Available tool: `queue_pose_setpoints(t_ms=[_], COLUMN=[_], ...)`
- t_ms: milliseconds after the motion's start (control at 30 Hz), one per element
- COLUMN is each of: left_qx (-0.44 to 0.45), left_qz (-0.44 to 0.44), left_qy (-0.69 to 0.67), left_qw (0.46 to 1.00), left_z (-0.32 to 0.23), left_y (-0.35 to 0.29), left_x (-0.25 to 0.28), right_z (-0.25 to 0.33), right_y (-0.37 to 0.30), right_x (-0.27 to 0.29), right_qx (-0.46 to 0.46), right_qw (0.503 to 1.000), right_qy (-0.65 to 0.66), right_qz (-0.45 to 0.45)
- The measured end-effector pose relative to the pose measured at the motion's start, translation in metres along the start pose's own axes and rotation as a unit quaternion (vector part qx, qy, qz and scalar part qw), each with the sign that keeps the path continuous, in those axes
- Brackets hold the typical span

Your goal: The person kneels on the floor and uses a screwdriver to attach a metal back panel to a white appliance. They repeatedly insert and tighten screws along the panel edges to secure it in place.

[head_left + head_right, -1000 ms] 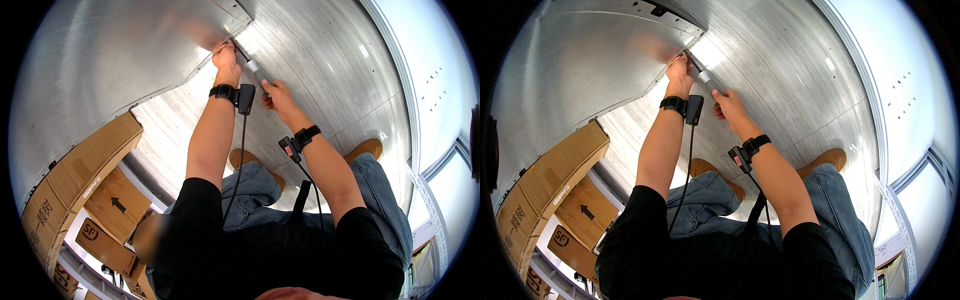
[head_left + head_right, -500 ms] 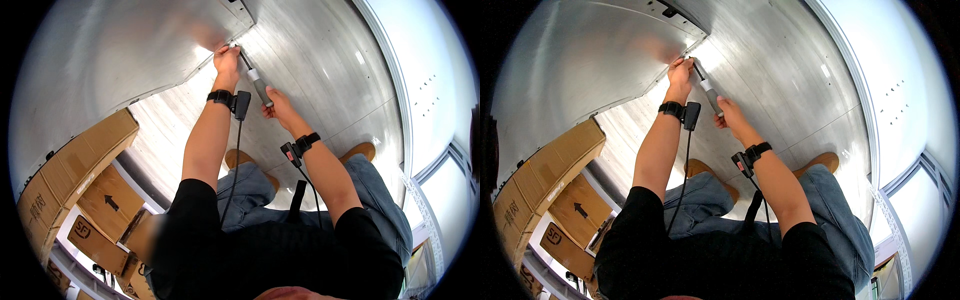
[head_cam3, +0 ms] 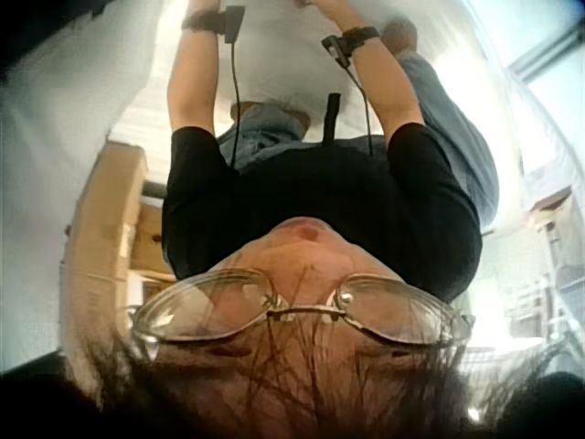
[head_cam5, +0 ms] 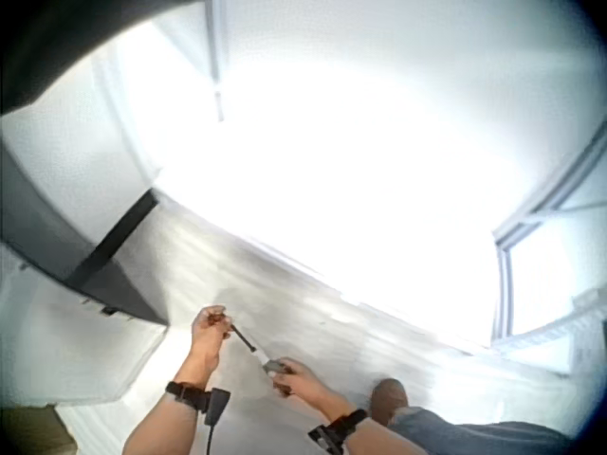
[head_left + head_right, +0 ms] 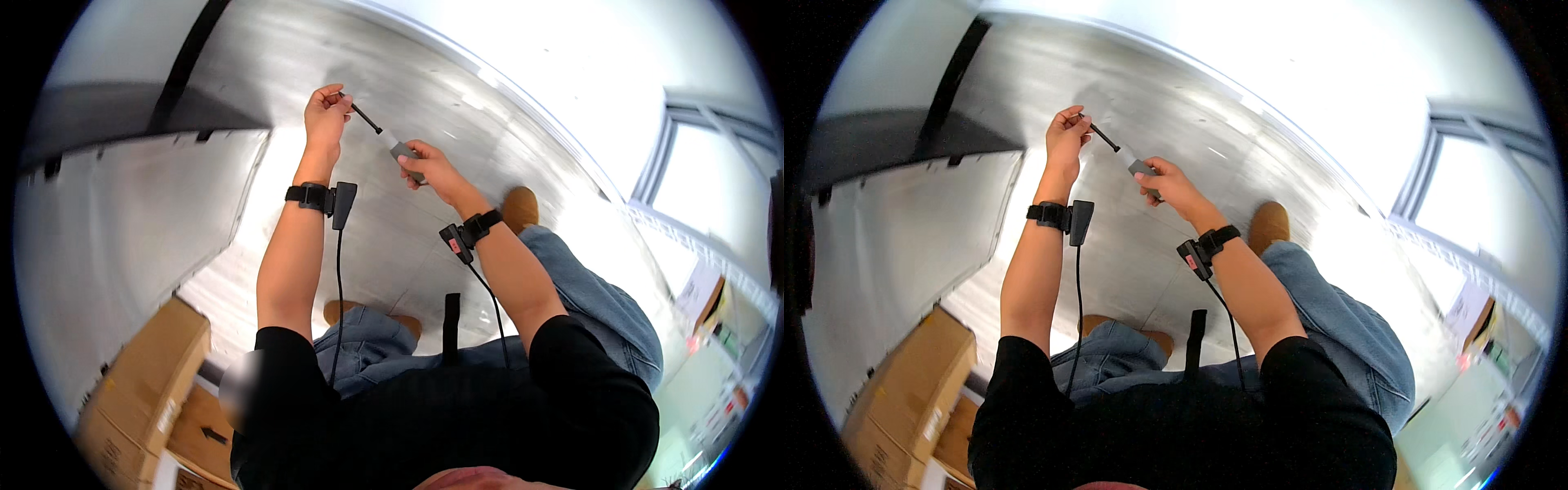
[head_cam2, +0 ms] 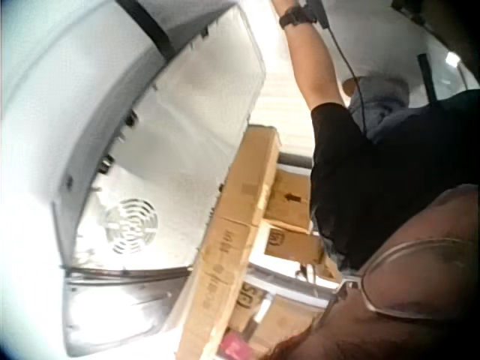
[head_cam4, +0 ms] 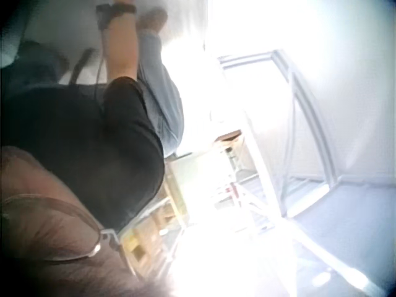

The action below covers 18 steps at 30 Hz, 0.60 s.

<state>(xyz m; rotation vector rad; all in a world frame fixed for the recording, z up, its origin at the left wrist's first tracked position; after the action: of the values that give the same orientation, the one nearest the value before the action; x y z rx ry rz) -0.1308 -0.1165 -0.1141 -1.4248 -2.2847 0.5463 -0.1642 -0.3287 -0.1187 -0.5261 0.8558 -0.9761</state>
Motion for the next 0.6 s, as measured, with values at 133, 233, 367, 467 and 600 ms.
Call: queue_pose_setpoints(t_ms=[133, 233, 367, 467, 600], left_qx=[-0.050, -0.205, -0.361, -0.361, -0.443], left_qz=[0.111, 0.153, 0.139, 0.121, 0.040], left_qy=[-0.014, 0.113, 0.235, 0.330, 0.431], left_qw=[0.992, 0.960, 0.892, 0.863, 0.785], left_z=[-0.037, -0.047, -0.067, -0.067, -0.065], left_y=[-0.016, -0.021, -0.039, -0.040, -0.047], left_x=[-0.096, -0.169, -0.242, -0.274, -0.294], right_z=[-0.002, -0.016, -0.027, -0.036, -0.038], right_y=[-0.035, -0.062, -0.085, -0.095, -0.106], right_x=[0.064, 0.105, 0.139, 0.155, 0.174], right_qx=[0.140, 0.215, 0.269, 0.294, 0.300], right_qw=[0.982, 0.954, 0.911, 0.889, 0.884], right_qy=[0.116, 0.177, 0.264, 0.285, 0.283], right_qz=[-0.047, -0.108, -0.166, -0.204, -0.221])
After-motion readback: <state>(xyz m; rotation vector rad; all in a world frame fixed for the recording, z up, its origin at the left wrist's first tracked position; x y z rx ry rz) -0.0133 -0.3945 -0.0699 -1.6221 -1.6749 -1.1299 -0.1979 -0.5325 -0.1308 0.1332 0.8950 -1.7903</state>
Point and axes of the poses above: each hand's wrist, its own y-axis towards the middle knuckle, its own x-axis out of the back of the hand, z = x × y, the point moved 3 cm from there along y, towards the middle knuckle, and after that the axes turned 10 degrees about y, right-handed, at the moved point
